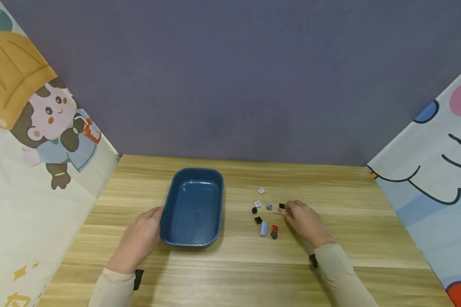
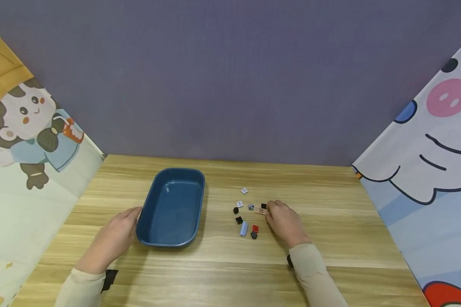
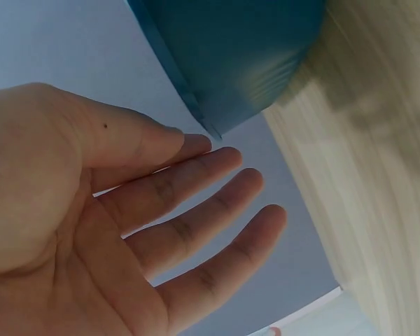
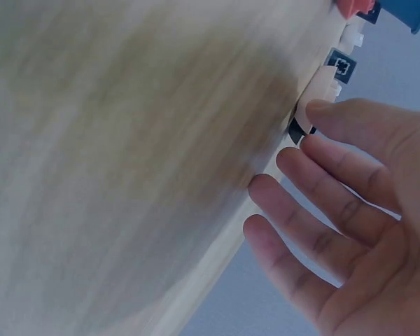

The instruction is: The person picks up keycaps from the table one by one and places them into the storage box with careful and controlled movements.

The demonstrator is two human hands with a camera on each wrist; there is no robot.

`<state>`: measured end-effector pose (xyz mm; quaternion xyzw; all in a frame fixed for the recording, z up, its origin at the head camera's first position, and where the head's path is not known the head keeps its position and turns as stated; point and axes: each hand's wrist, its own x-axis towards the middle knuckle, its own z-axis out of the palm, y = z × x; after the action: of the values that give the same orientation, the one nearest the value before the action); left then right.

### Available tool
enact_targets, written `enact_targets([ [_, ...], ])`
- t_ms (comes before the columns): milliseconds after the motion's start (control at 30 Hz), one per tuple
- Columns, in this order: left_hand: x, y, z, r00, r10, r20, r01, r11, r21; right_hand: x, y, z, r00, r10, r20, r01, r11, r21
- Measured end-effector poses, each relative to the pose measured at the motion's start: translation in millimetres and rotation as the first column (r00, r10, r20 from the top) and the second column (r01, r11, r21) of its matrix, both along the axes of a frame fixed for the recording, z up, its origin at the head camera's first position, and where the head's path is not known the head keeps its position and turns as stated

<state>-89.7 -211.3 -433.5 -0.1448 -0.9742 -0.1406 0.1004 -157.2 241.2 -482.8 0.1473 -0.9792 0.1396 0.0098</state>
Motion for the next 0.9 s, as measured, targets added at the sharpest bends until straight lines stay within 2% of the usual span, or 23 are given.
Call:
enact_targets([
  [167, 1.0, -1.5, -0.9, 1.000, 0.009, 0.024, -0.009, 1.000, 0.020, -2.4, 0, -0.9, 1.000, -0.004, 0.012, 0.004, 1.000, 0.020],
  [533, -0.2, -4.5, -2.0, 1.000, 0.012, 0.015, -0.013, 1.000, 0.027, -1.3, -3, 3.7, 1.000, -0.018, 0.008, 0.017, 1.000, 0.012],
  [700, 0.6, -4.3, -0.7, 1.000, 0.015, 0.023, -0.016, 0.999, 0.032, 1.7, -11, 15.9, 0.999, -0.004, -0.034, 0.003, 1.000, -0.021],
  [900, 0.6, -3.9, -0.6, 0.999, 0.017, 0.028, -0.019, 0.999, 0.043, 4.6, -38, 44.0, 0.994, 0.061, -0.089, -0.065, 0.997, -0.038],
])
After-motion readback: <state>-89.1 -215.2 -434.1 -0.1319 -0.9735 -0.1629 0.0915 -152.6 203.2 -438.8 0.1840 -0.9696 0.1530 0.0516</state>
